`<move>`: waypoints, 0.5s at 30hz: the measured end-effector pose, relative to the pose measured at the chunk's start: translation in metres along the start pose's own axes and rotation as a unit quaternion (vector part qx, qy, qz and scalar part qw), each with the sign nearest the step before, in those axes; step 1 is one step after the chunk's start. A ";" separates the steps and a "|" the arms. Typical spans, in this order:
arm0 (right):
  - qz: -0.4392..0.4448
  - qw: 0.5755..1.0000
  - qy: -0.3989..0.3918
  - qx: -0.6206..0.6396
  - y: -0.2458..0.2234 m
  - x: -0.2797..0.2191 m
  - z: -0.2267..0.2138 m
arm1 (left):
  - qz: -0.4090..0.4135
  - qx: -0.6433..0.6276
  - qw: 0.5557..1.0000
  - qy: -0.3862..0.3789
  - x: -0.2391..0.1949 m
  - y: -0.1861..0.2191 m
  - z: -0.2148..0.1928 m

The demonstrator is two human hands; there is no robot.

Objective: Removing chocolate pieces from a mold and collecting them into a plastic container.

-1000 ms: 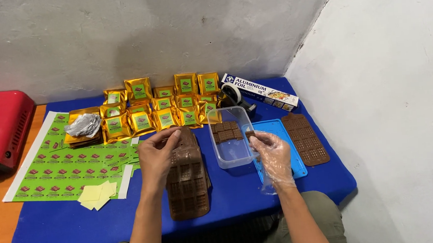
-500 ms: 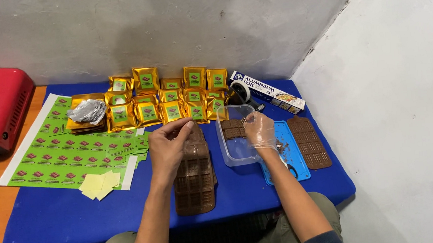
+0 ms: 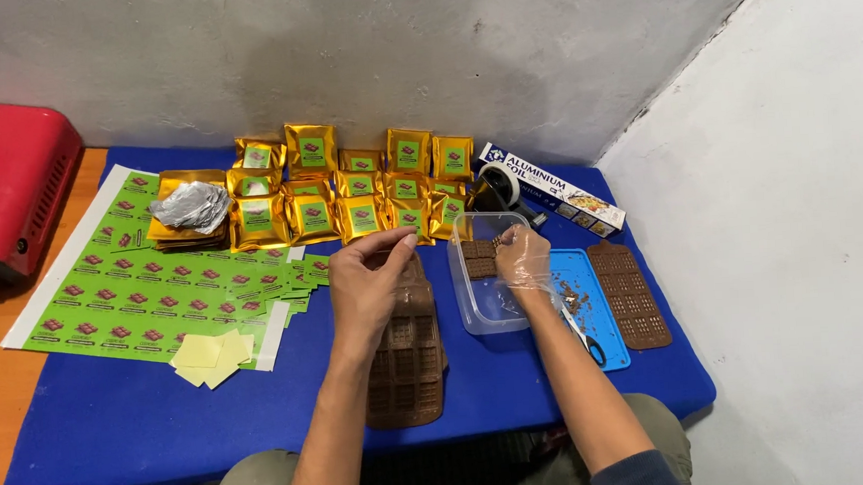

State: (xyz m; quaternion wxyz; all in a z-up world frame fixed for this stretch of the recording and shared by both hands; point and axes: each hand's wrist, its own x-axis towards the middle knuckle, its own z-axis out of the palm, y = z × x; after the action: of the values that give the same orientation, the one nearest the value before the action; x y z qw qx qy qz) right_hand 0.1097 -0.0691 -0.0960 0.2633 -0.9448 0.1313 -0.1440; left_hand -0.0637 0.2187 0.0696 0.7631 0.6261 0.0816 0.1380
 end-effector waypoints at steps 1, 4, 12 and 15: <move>-0.002 1.000 -0.001 0.000 -0.002 -0.002 -0.001 | 0.000 -0.001 1.000 0.002 0.000 0.001 -0.001; -0.006 1.000 -0.005 0.003 -0.009 -0.012 -0.007 | 0.000 -0.005 1.000 0.002 0.000 0.002 -0.002; -0.012 0.999 -0.014 -0.030 0.004 -0.003 0.005 | -0.004 -0.009 1.000 0.004 0.002 0.000 -0.003; -0.024 0.999 -0.013 -0.026 -0.004 -0.005 0.002 | -0.005 -0.010 1.000 0.004 0.003 -0.001 -0.003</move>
State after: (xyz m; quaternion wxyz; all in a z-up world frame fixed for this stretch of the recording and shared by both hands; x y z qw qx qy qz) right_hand 0.1061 -0.0634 -0.0966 0.2364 -0.9562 0.1089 -0.1343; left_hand -0.0617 0.2222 0.0686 0.7699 0.6171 0.0869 0.1375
